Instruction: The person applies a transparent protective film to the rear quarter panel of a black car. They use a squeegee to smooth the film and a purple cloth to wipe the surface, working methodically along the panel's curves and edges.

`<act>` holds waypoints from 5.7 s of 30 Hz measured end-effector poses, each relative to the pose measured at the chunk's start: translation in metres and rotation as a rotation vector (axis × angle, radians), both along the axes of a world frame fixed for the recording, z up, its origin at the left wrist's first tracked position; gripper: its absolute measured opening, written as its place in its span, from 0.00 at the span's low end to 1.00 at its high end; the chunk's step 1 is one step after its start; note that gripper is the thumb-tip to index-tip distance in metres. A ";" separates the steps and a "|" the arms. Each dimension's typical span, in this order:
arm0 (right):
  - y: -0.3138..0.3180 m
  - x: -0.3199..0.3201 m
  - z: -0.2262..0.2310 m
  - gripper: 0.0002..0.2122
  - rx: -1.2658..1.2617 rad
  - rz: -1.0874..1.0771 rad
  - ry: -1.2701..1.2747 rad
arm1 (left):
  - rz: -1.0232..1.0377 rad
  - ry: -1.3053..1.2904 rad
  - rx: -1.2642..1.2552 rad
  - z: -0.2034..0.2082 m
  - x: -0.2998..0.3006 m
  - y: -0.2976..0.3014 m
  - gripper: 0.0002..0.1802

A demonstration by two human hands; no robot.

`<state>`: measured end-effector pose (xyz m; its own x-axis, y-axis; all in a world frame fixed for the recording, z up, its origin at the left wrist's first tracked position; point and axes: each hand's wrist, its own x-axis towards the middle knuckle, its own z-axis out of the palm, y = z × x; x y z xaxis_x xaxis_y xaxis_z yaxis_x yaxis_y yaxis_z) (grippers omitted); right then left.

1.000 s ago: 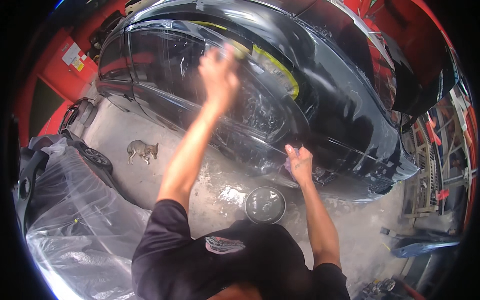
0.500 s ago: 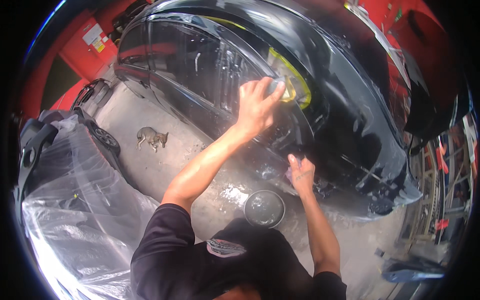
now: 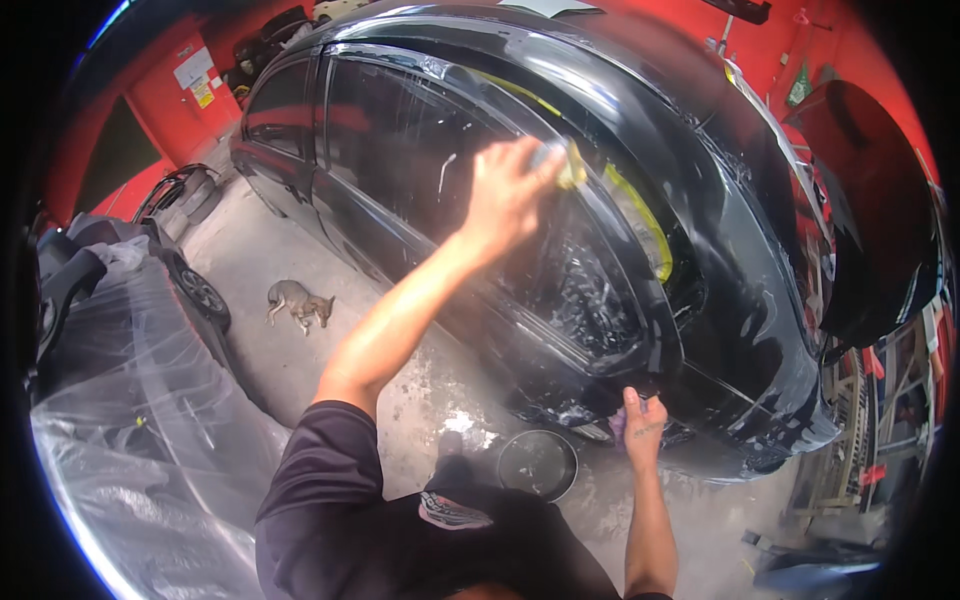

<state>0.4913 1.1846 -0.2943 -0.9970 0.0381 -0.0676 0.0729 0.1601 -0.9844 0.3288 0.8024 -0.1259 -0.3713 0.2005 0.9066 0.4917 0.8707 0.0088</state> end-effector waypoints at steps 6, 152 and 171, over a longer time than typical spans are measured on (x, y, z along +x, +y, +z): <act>-0.038 0.006 0.029 0.17 0.150 -0.123 0.036 | 0.437 -0.022 0.333 0.069 -0.105 -0.242 0.21; -0.078 -0.003 -0.036 0.20 0.285 -0.759 -0.008 | 0.621 -0.078 0.326 0.086 -0.240 -0.645 0.19; -0.056 0.023 -0.048 0.22 0.315 -0.810 0.045 | 0.439 -0.043 0.202 0.079 -0.234 -0.606 0.17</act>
